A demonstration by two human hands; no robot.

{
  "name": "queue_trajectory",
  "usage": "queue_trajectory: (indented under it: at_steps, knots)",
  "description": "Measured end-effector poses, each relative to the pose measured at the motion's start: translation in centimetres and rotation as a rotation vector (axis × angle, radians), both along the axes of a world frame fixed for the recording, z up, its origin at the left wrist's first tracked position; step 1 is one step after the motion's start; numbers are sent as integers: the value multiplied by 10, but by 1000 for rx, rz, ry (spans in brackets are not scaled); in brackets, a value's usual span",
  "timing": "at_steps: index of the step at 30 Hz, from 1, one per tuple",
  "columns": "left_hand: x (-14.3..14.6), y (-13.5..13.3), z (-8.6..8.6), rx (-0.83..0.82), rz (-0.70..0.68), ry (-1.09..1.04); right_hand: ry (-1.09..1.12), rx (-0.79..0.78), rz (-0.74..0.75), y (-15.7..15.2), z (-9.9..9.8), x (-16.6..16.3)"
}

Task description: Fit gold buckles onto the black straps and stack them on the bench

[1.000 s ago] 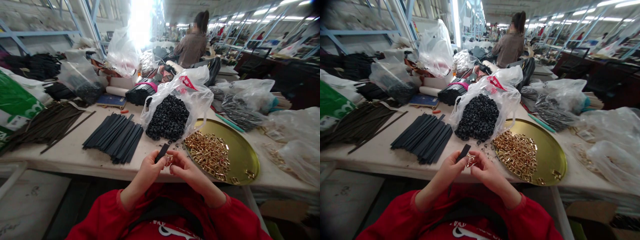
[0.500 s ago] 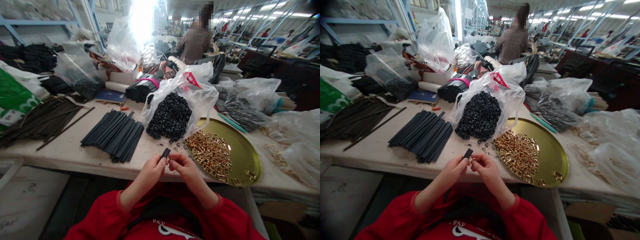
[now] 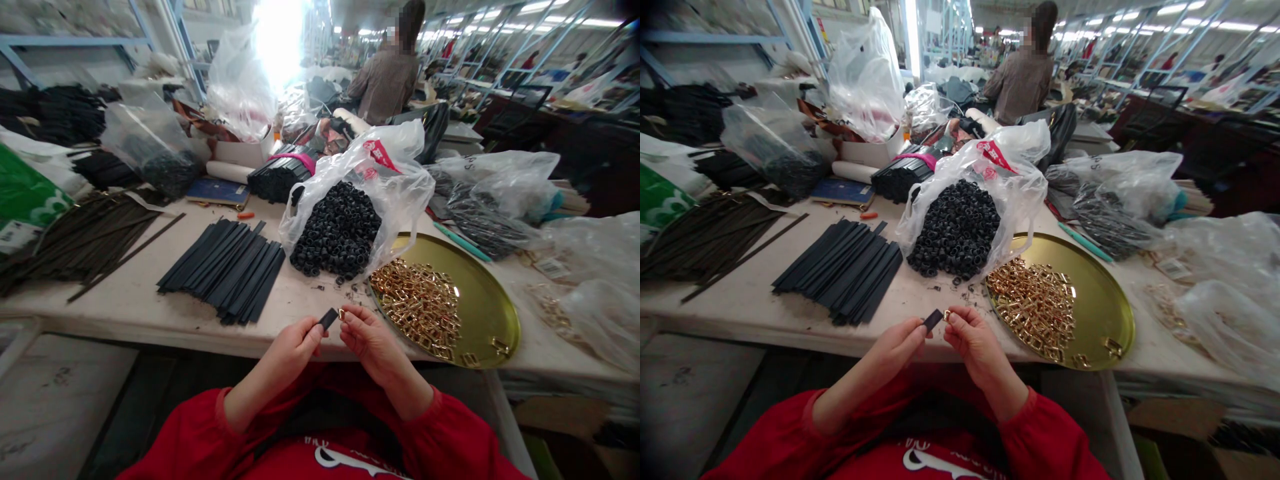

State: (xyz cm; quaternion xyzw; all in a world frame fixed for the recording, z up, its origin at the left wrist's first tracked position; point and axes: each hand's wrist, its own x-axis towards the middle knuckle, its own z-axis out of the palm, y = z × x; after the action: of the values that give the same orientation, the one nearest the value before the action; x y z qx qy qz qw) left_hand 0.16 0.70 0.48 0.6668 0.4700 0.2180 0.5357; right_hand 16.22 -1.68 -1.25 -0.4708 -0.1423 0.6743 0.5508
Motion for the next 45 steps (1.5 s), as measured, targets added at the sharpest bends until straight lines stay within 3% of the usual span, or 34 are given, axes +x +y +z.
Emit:
queue_trajectory:
  at_steps: [7,9,13,15,19,21,24,28,34,38,41,45]
  knots:
    - [10,8,-1,-346,72,-202,-433,272,66,-8,4,-14]
    - [13,7,2,-321,83,-178,-479,329,20,-9,2,-15]
    - [15,3,2,-93,138,-54,-549,376,37,-11,-4,-12]
    - [16,1,0,-16,182,-16,-684,425,68,-13,-5,-9]
    - [18,-4,-3,3,212,16,-1047,666,126,-17,-4,-2]
    - [18,-6,-3,19,198,13,-1113,724,147,-18,-4,1]
    - [16,-8,-2,77,164,15,-1034,648,148,-15,-3,2]
    - [17,-9,-6,107,130,9,-733,424,154,-10,-2,-1]
    - [15,-8,-13,-36,122,-93,-425,252,93,-6,-1,-3]
    - [6,-8,-16,-58,78,-80,-194,94,-33,-2,-3,-2]
    - [3,-6,-16,-54,67,-63,-128,82,-45,-3,-4,-4]
    - [6,-4,-14,-95,88,-91,-215,137,-23,-6,-3,-5]
